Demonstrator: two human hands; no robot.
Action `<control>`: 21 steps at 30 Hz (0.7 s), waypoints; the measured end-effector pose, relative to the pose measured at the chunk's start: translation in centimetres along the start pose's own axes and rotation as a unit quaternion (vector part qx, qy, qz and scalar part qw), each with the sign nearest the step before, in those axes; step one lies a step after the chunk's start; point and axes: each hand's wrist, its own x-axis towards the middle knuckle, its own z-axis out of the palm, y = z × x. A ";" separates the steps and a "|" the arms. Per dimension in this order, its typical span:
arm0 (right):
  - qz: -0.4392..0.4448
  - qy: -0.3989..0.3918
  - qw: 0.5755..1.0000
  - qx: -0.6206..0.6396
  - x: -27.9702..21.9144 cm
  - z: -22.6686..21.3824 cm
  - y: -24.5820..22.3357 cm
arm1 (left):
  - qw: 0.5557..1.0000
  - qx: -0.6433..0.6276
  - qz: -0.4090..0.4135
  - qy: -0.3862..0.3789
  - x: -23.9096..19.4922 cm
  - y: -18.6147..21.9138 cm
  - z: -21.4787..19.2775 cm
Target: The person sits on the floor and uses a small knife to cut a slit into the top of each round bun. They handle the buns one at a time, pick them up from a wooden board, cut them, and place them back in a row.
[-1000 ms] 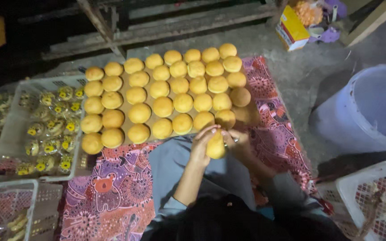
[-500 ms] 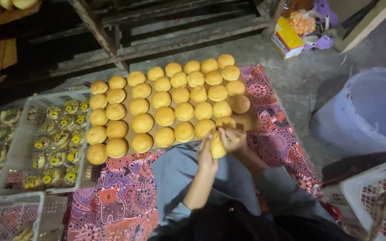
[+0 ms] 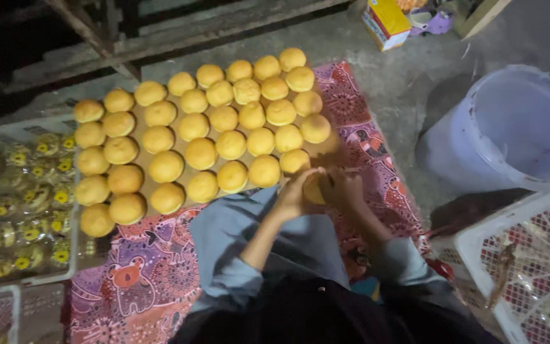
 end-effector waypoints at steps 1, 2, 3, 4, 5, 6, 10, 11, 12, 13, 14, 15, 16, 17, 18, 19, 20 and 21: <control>-0.021 -0.034 0.999 -0.022 0.1 -1.4 1.8 | 0.993 0.097 0.025 -0.058 0.7 -0.2 -0.3; -0.041 -0.069 0.996 -0.040 0.0 -2.5 3.2 | 0.990 0.107 0.020 -0.087 2.0 -0.7 -0.7; -0.017 0.001 0.997 -0.077 -0.3 -3.7 4.6 | 0.986 0.116 0.016 -0.116 3.8 -1.3 -1.0; 0.006 0.075 0.991 -0.115 -0.2 -4.8 6.2 | 0.981 0.127 0.016 -0.145 6.0 -2.1 -1.4; -0.007 0.102 0.982 -0.160 -0.8 -6.4 7.7 | 0.979 0.132 0.036 -0.153 7.9 -2.9 -1.6; -0.019 0.126 0.970 -0.205 -1.7 -7.9 9.0 | 0.976 0.137 0.055 -0.163 9.4 -3.9 -1.5; 0.268 0.194 0.943 0.046 -3.7 -8.8 10.7 | 0.900 0.370 0.164 -0.164 13.7 -7.5 1.9; 0.275 0.183 0.943 0.043 -4.2 -8.6 10.6 | 0.875 0.423 0.170 -0.166 14.1 -7.9 2.6; 0.281 0.171 0.943 0.039 -4.6 -8.5 10.5 | 0.847 0.474 0.176 -0.166 14.4 -8.2 3.2; 0.297 0.163 0.940 0.043 -5.1 -8.2 10.3 | 0.816 0.523 0.182 -0.166 14.6 -8.1 3.6; 0.310 0.156 0.937 0.047 -5.4 -7.9 10.3 | 0.833 0.499 0.130 -0.201 15.0 -7.8 3.6; 0.322 0.149 0.933 0.051 -5.7 -7.7 10.3 | 0.849 0.472 0.081 -0.225 15.5 -7.3 3.4; 0.330 0.129 0.934 0.038 -5.9 -7.5 10.4 | 0.872 0.439 0.036 -0.211 15.9 -6.7 2.7; 0.337 0.109 0.935 0.025 -6.3 -7.2 10.5 | 0.894 0.426 0.006 -0.139 16.2 -5.9 2.1; 0.344 0.088 0.935 0.014 -6.5 -6.8 10.6 | 0.908 0.415 -0.028 -0.051 16.6 -5.1 1.2; 0.337 0.085 0.936 0.056 -6.2 -6.1 10.8 | 0.910 0.409 -0.059 0.035 17.3 -4.4 0.4; 0.329 0.081 0.936 0.099 -5.7 -5.1 10.8 | 0.899 0.421 -0.111 0.048 17.6 -3.9 -0.5; 0.321 0.076 0.933 0.142 -5.4 -4.4 10.8 | 0.888 0.430 -0.154 0.054 18.0 -3.5 -1.0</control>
